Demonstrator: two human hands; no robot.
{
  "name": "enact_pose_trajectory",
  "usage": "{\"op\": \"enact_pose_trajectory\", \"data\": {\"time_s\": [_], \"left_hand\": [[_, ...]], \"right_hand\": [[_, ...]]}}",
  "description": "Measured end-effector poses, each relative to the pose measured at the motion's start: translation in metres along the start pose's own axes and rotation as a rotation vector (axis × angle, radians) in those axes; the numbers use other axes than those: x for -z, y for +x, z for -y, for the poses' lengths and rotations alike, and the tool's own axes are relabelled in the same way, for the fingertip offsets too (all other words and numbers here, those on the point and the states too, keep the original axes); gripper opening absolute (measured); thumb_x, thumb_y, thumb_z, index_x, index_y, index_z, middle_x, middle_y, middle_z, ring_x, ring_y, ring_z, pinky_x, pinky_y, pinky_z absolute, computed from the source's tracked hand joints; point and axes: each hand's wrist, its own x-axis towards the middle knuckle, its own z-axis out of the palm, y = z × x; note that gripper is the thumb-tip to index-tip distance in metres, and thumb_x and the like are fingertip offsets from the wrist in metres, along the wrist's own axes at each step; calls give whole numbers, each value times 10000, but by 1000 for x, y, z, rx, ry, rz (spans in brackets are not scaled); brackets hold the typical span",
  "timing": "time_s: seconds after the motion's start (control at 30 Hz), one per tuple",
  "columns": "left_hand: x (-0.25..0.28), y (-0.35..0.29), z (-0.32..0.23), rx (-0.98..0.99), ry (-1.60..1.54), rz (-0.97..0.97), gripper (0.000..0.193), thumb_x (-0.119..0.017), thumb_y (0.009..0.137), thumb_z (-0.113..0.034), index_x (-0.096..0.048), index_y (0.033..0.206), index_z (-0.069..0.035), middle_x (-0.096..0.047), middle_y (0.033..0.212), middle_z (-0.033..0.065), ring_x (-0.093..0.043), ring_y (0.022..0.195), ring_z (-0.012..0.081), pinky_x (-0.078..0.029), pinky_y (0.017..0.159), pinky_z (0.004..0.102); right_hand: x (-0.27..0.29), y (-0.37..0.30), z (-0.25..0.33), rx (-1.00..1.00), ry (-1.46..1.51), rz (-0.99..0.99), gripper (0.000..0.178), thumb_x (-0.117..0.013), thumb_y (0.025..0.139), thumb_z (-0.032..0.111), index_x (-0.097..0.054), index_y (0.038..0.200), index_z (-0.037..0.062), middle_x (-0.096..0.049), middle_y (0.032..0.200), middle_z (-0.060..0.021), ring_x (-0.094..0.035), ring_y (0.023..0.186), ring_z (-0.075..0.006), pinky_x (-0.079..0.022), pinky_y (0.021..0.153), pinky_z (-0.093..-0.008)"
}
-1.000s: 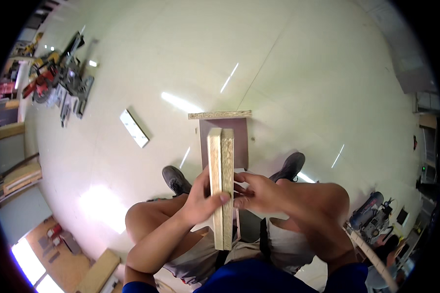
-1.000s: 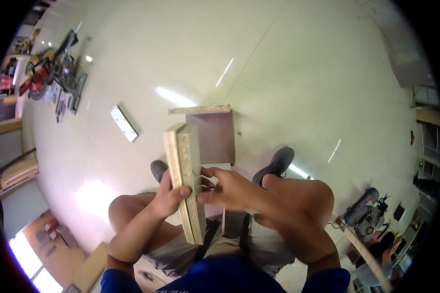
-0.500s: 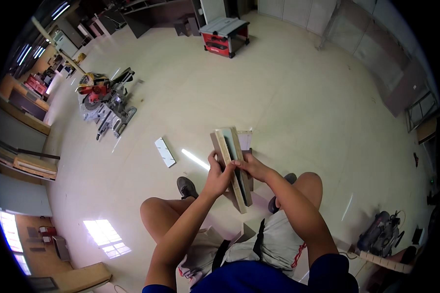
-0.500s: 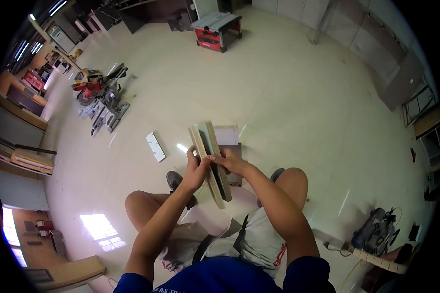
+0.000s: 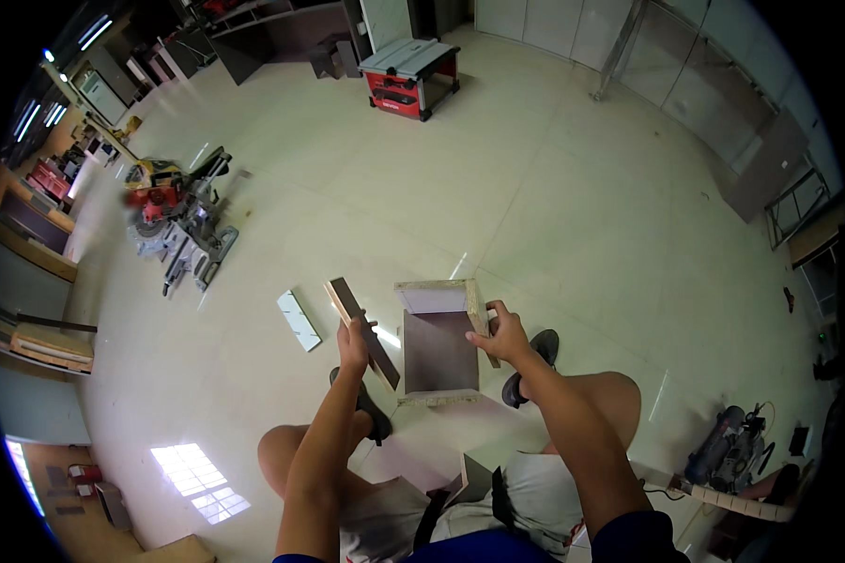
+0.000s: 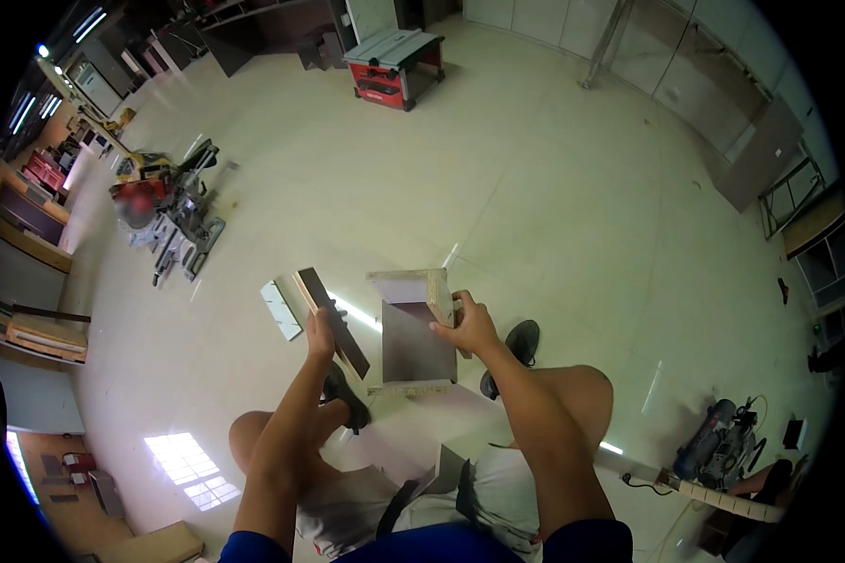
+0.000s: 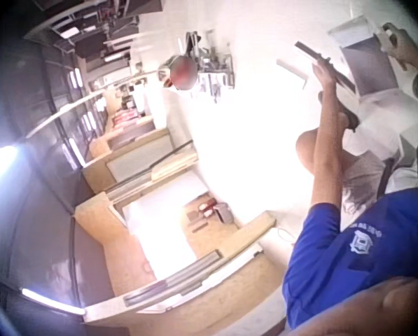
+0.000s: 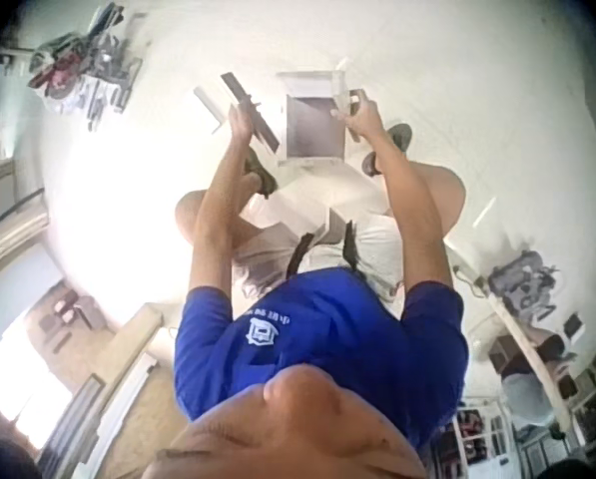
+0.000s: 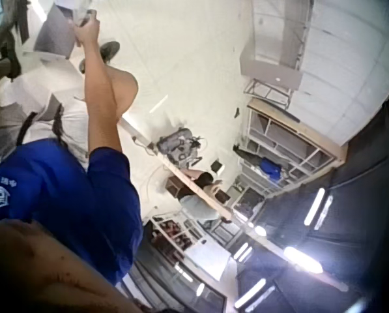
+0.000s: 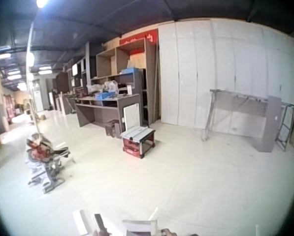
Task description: The person assembles a small wooden box by aligning and securing panels with a cordless drill. They position the pieces, insert screws, and tighten them to form the box structure.
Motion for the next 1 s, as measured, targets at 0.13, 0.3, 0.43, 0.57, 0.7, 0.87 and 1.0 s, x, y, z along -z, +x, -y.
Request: {"op": "enact_pose_trajectory", "data": {"time_s": [0.13,0.3,0.43,0.57,0.7,0.87,1.0], "left_hand": [[-2,5,86,-4,332,47,395,-466,981,-307,-530,1173,32,-667,893,157,-691,819,248,-528,692,360],[-22,8,122,148,493,194,421,-505,936,-285,-521,1234,12,-665,821,171,-688,826,298,-528,733,397],[-31,14,159,161,646,315,481,-517,922,-308,-496,1294,-5,-661,985,250,-644,964,414,-503,851,467],[-39,18,200,185,701,347,527,-521,921,-299,-456,1352,-3,-609,1149,304,-569,1095,479,-453,956,501],[-26,26,230,197,708,298,534,-525,922,-274,-439,1369,5,-588,1188,311,-555,1113,486,-446,970,496],[-41,47,241,220,731,312,524,-519,919,-226,-429,1360,42,-570,1190,325,-538,1113,496,-437,969,508],[-38,54,257,77,709,276,515,-520,917,-230,-438,1332,63,-561,1180,334,-532,1090,509,-436,956,518]], "right_hand": [[-43,13,-85,-135,168,-84,709,-816,695,449,-538,1148,-20,-701,814,-182,-703,733,-268,-550,695,-355],[-92,28,-124,-306,76,52,714,-821,693,452,-544,1157,-15,-695,816,-155,-692,735,-258,-541,696,-362],[-128,42,-171,-297,-13,167,696,-819,736,402,-515,1196,-22,-679,876,-140,-659,734,-199,-520,667,-340],[-148,49,-223,-299,23,179,651,-822,743,408,-554,1154,-20,-665,861,-124,-633,745,-186,-512,684,-338],[-159,54,-226,-426,86,274,635,-809,746,447,-606,1087,-49,-684,907,-172,-667,794,-255,-528,713,-368],[-170,57,-256,-419,88,198,470,-768,807,401,-625,987,-8,-647,779,-101,-605,685,-196,-495,658,-352],[-170,74,-259,-508,24,228,564,-741,806,467,-634,1070,-20,-690,963,-191,-671,857,-298,-519,782,-376]]}}
